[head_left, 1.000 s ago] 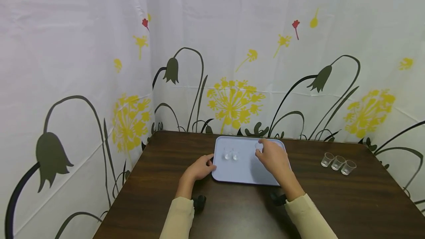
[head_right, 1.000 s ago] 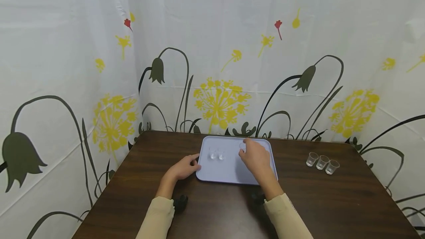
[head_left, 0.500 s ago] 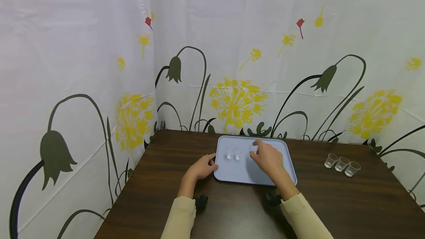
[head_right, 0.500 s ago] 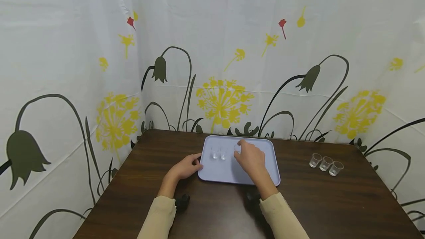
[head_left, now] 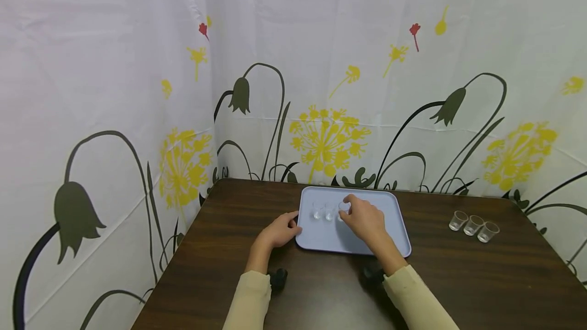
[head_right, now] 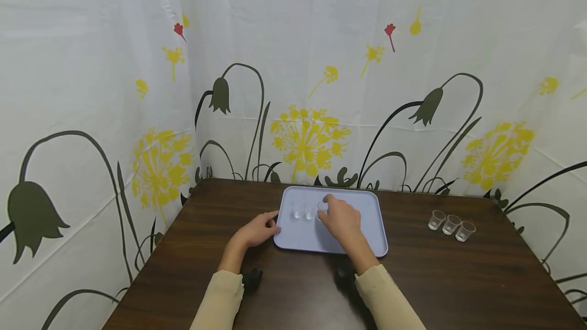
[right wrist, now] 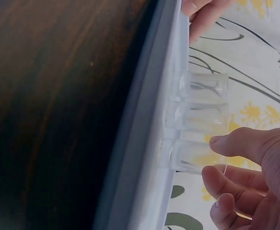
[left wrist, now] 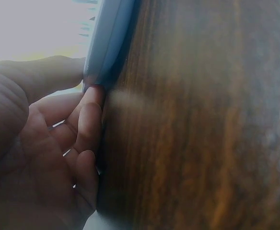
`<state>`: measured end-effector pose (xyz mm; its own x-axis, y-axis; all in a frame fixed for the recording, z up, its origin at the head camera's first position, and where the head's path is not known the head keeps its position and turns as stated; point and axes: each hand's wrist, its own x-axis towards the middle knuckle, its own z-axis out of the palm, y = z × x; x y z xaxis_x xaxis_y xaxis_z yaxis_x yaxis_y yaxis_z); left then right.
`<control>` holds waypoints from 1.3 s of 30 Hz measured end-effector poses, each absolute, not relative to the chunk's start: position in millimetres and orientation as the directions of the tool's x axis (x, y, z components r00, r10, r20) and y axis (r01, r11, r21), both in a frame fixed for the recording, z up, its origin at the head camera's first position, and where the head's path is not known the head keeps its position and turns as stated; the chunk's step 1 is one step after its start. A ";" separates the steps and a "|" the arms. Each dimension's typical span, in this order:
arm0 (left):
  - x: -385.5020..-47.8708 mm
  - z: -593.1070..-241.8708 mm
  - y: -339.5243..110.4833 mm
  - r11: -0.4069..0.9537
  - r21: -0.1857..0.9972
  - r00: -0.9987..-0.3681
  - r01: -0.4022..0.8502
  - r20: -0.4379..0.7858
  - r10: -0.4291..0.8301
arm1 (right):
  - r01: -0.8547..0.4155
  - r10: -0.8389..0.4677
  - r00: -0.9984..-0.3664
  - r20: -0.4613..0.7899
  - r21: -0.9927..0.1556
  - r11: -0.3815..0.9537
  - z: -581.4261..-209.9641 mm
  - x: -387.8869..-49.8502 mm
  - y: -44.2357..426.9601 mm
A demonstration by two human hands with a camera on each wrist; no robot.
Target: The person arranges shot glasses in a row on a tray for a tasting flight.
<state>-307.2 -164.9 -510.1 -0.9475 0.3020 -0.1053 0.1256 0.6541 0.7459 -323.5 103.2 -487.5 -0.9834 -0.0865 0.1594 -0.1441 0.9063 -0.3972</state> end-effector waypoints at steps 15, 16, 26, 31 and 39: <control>-307.4 -510.3 -164.9 0.648 0.753 -0.949 0.117 -0.109 0.297 | -0.136 -0.074 -0.983 0.169 -0.393 0.910 -489.3 -321.2 98.6; -307.5 -510.0 -164.8 0.648 0.753 -0.949 0.114 -0.110 0.296 | -0.136 -0.073 -0.983 0.170 -0.393 0.910 -489.3 -321.2 98.6; -306.4 -508.9 -164.8 0.655 0.746 -0.944 0.119 -0.120 0.308 | -0.132 -0.079 -0.985 0.151 -0.385 0.914 -486.6 -317.6 103.8; -305.4 -508.1 -162.4 0.647 0.752 -0.941 0.124 -0.117 0.317 | -0.114 -0.076 -0.990 0.116 -0.365 0.924 -484.5 -309.0 121.5; -305.7 -507.9 -163.7 0.656 0.745 -0.946 0.121 -0.113 0.303 | -0.054 -0.027 -0.997 0.079 -0.359 0.932 -480.3 -294.6 166.6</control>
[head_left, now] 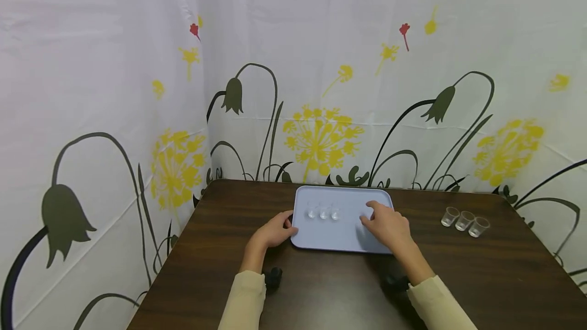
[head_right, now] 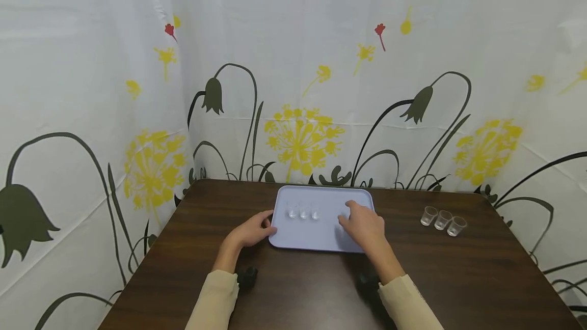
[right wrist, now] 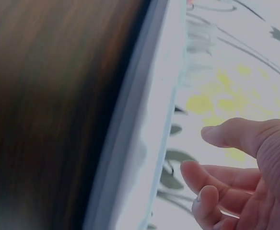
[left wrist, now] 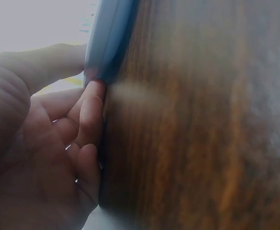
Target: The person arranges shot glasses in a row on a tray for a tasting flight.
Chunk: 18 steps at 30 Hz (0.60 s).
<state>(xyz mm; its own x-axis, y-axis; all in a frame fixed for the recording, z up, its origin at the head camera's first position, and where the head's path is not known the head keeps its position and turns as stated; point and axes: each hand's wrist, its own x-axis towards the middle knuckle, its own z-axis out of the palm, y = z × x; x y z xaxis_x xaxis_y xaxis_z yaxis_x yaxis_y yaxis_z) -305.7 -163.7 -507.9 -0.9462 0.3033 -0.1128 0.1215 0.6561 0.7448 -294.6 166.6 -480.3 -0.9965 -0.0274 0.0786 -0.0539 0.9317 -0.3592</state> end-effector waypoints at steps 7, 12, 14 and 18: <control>-305.7 -511.0 -165.7 0.652 0.751 -0.952 0.108 -0.111 0.285 | 0.003 0.029 -0.998 0.061 -0.388 0.922 -467.7 -291.0 205.6; -305.6 -513.5 -166.4 0.663 0.740 -0.951 0.115 -0.111 0.289 | 0.069 0.093 -0.995 0.039 -0.411 0.909 -457.4 -291.2 236.3; -305.7 -512.6 -166.1 0.663 0.740 -0.951 0.114 -0.112 0.289 | 0.101 0.122 -0.992 0.023 -0.420 0.902 -454.2 -291.3 250.2; -307.3 -510.4 -165.5 0.663 0.741 -0.951 0.113 -0.113 0.288 | 0.175 0.184 -0.983 -0.021 -0.425 0.888 -450.7 -290.8 280.3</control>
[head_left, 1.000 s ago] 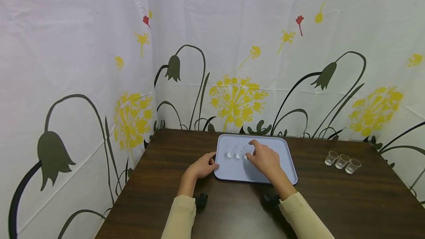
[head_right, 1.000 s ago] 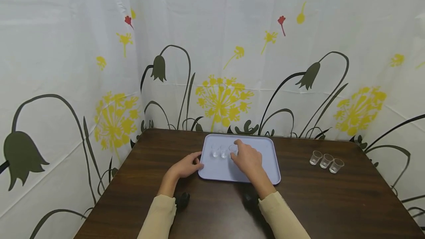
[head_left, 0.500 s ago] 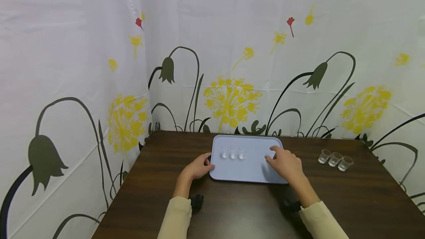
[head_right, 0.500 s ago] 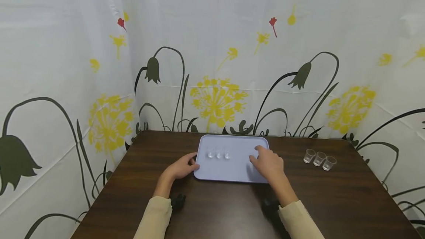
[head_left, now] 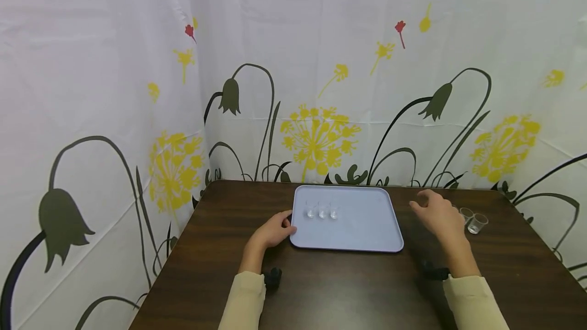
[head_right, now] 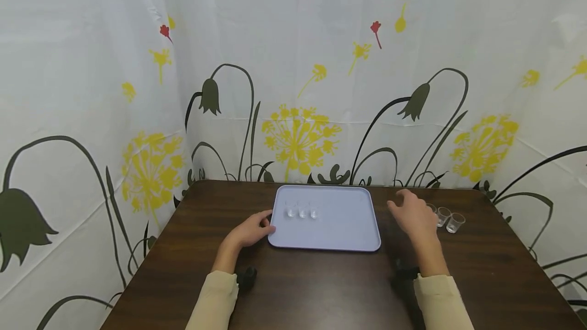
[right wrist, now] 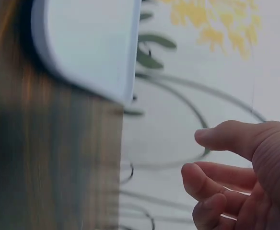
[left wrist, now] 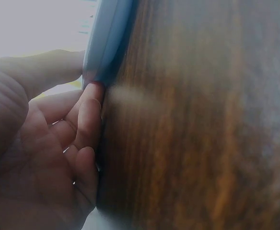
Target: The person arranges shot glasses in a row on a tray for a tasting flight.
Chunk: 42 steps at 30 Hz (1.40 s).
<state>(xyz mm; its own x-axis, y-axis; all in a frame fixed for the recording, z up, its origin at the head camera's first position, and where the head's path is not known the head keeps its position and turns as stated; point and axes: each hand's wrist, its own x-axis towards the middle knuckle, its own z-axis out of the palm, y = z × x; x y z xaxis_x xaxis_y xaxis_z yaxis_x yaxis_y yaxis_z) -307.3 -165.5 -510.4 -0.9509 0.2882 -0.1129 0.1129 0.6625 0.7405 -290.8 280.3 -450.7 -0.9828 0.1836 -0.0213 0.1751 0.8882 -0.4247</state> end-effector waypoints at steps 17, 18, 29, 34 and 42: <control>-308.2 -508.6 -166.4 0.651 0.750 -0.945 0.121 -0.113 0.306 | 0.355 0.316 -0.935 -0.162 -0.445 0.822 -455.9 -284.9 343.2; -308.2 -508.8 -166.3 0.652 0.749 -0.945 0.122 -0.112 0.306 | 0.357 0.315 -0.934 -0.169 -0.446 0.821 -456.8 -285.2 343.9; -307.0 -511.1 -165.9 0.664 0.738 -0.947 0.119 -0.117 0.300 | 0.361 0.312 -0.932 -0.182 -0.446 0.819 -465.6 -289.7 346.7; -307.2 -510.1 -165.7 0.669 0.733 -0.947 0.124 -0.114 0.300 | 0.365 0.315 -0.931 -0.185 -0.455 0.812 -468.2 -290.3 347.4; -306.9 -509.4 -165.8 0.677 0.726 -0.949 0.120 -0.115 0.292 | 0.367 0.329 -0.930 -0.164 -0.448 0.815 -466.6 -290.5 347.6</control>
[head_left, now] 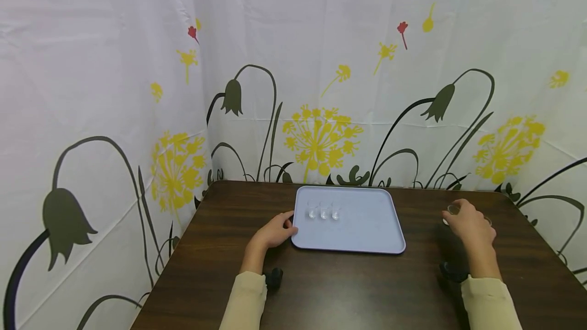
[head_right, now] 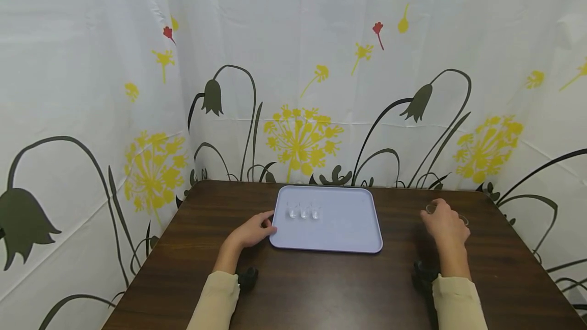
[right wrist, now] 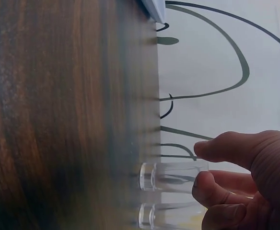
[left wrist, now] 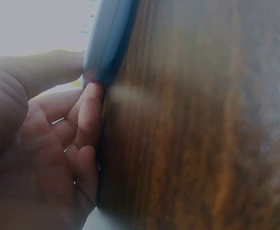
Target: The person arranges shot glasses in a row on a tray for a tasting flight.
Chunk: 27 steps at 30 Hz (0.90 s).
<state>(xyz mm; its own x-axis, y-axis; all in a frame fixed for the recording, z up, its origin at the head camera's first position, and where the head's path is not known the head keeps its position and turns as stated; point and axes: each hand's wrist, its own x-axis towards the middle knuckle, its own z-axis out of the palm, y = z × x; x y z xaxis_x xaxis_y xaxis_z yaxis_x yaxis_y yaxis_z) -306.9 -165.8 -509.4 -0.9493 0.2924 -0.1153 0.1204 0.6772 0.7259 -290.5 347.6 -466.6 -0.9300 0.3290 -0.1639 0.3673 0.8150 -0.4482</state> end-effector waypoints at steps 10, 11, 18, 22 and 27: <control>-307.1 -507.1 -164.6 0.682 0.723 -0.948 0.112 -0.127 0.291 | 0.365 0.335 -0.930 -0.150 -0.452 0.814 -473.0 -292.1 348.6; -307.4 -507.0 -164.6 0.683 0.722 -0.948 0.115 -0.125 0.292 | 0.366 0.336 -0.930 -0.149 -0.452 0.813 -473.4 -292.3 349.0; -308.5 -509.4 -165.0 0.685 0.719 -0.950 0.113 -0.124 0.287 | 0.345 0.336 -0.936 -0.105 -0.459 0.818 -476.6 -293.1 349.8; -306.9 -509.9 -165.4 0.686 0.720 -0.950 0.107 -0.130 0.285 | 0.332 0.341 -0.937 -0.068 -0.467 0.820 -477.5 -292.7 347.9; -306.8 -509.5 -165.1 0.686 0.721 -0.949 0.097 -0.141 0.283 | 0.330 0.341 -0.938 -0.069 -0.481 0.812 -478.0 -291.8 345.5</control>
